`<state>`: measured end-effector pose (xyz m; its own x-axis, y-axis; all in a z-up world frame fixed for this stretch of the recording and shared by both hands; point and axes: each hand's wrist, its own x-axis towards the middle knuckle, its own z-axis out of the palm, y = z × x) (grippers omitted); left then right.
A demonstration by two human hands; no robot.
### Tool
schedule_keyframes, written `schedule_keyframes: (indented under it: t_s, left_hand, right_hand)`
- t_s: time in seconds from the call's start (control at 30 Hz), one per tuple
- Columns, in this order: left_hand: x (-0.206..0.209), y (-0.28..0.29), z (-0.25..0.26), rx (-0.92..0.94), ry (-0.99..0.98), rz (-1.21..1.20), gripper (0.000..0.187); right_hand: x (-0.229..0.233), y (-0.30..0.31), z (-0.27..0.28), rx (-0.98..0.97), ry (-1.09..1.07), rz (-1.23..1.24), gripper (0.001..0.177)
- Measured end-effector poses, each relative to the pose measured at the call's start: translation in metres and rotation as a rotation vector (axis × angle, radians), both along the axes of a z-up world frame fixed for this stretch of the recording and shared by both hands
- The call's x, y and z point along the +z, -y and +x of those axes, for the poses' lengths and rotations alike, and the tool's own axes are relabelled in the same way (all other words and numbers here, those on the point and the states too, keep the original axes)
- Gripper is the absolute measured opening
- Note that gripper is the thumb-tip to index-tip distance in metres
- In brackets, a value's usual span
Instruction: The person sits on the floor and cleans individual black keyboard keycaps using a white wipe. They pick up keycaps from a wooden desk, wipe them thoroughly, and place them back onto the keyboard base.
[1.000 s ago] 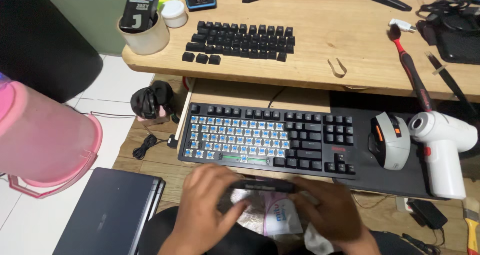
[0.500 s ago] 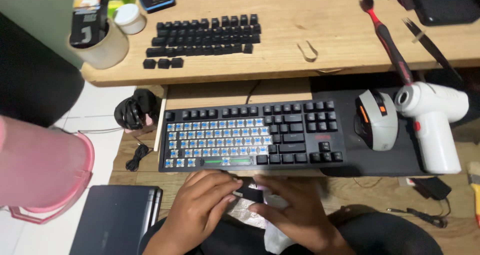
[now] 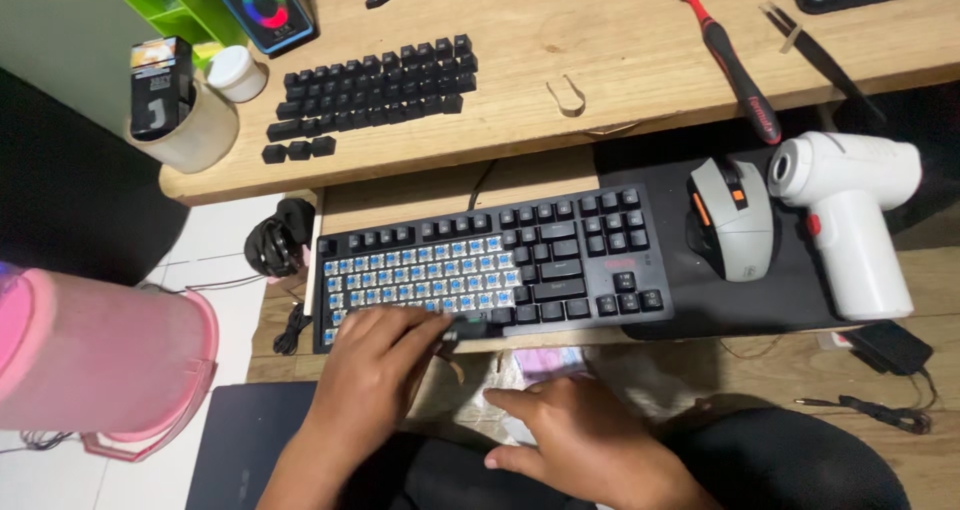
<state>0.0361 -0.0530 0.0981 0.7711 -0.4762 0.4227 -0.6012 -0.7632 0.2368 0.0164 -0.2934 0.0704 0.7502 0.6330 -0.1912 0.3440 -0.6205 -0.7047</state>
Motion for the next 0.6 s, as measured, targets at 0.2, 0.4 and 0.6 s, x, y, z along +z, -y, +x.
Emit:
schedule_keyframes:
  t_s: [0.2, 0.4, 0.6]
  left_hand:
    - [-0.004, 0.000, 0.014, -0.024, -0.014, 0.096, 0.030]
    - [-0.010, -0.006, 0.013, -0.003, -0.001, 0.119, 0.027]
    - [-0.011, -0.010, 0.015, -0.021, 0.030, 0.118, 0.025]
  right_hand:
    - [-0.005, -0.005, -0.006, 0.048, 0.109, 0.062, 0.056]
    - [-0.004, -0.008, -0.002, 0.104, 0.013, 0.057, 0.057]
    - [-0.007, -0.013, -0.002, 0.091, -0.006, 0.016, 0.058]
